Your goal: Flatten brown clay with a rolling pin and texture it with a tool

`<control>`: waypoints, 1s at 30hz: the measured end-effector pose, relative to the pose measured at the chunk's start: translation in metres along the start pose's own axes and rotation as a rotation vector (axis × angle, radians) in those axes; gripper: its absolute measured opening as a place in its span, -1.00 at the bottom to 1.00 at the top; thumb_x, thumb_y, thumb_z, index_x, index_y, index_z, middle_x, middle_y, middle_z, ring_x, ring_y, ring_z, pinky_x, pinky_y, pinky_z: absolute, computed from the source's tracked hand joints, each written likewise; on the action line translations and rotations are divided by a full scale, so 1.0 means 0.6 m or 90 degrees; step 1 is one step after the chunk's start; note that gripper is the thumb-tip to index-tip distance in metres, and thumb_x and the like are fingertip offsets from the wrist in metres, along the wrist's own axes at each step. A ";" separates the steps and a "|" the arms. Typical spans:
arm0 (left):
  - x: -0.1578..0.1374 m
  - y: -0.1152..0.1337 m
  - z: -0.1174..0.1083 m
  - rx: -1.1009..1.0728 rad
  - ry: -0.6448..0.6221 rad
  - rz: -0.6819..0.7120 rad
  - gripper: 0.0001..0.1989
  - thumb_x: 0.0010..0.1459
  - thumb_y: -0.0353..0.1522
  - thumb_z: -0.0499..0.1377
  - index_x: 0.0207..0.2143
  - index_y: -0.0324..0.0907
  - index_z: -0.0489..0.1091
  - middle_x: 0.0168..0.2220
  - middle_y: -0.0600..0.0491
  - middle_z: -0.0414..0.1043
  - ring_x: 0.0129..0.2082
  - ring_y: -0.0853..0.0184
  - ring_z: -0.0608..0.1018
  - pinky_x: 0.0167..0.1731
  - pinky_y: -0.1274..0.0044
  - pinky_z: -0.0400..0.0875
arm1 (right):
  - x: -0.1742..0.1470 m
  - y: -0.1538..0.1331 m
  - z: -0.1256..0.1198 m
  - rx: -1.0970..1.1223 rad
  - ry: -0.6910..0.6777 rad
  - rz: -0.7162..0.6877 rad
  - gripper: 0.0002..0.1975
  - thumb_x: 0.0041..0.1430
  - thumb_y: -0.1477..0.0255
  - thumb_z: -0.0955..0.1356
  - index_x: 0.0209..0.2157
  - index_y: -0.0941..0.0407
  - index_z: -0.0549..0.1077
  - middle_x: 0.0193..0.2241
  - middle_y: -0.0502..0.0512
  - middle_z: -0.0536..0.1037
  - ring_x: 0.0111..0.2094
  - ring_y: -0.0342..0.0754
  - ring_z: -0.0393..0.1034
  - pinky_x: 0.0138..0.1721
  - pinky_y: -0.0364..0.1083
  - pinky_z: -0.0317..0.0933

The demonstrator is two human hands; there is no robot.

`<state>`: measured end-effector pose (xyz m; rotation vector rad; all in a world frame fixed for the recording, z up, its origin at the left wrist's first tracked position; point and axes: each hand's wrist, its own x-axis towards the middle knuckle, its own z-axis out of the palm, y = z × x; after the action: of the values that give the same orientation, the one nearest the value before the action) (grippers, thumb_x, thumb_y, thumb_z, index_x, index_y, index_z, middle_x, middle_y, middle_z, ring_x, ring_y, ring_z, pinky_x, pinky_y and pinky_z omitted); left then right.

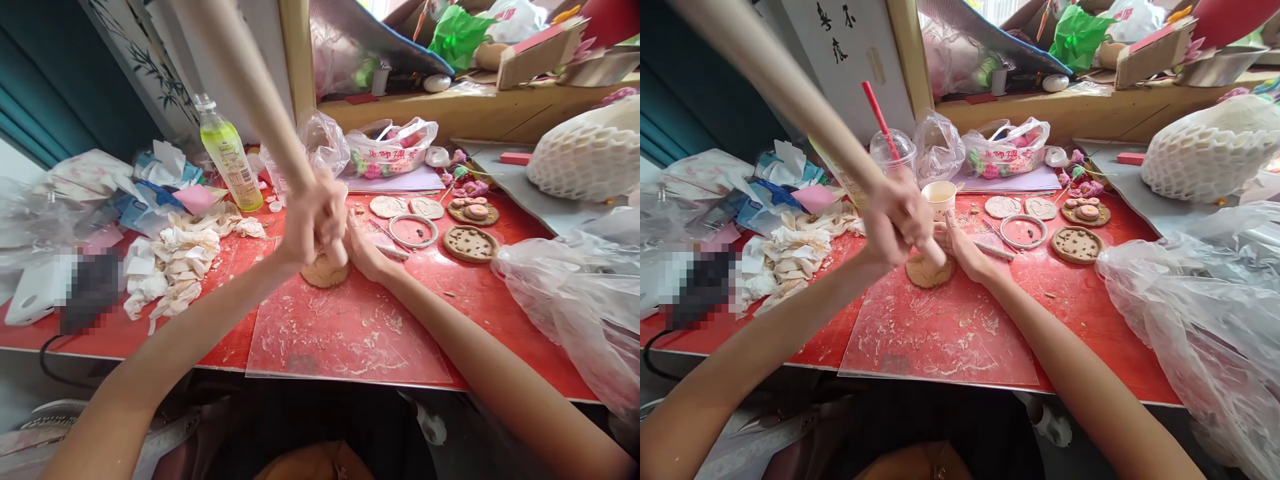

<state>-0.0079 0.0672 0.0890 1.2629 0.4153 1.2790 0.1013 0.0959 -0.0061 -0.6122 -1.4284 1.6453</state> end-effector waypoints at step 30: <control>0.078 0.148 -0.038 0.559 -0.038 0.310 -0.43 0.20 -0.56 -0.63 -0.57 -0.23 0.06 -0.55 0.13 -0.08 -0.58 0.63 0.44 -0.38 0.58 0.40 | -0.005 -0.013 0.000 0.006 0.005 0.067 -0.36 0.24 -0.01 -0.02 -0.01 0.15 0.33 -0.30 0.19 0.56 -0.25 -0.01 0.47 -0.10 0.04 0.33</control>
<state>-0.0531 0.0997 0.1754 2.2367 0.6937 1.5131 0.1049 0.0933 0.0009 -0.6987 -1.4036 1.7288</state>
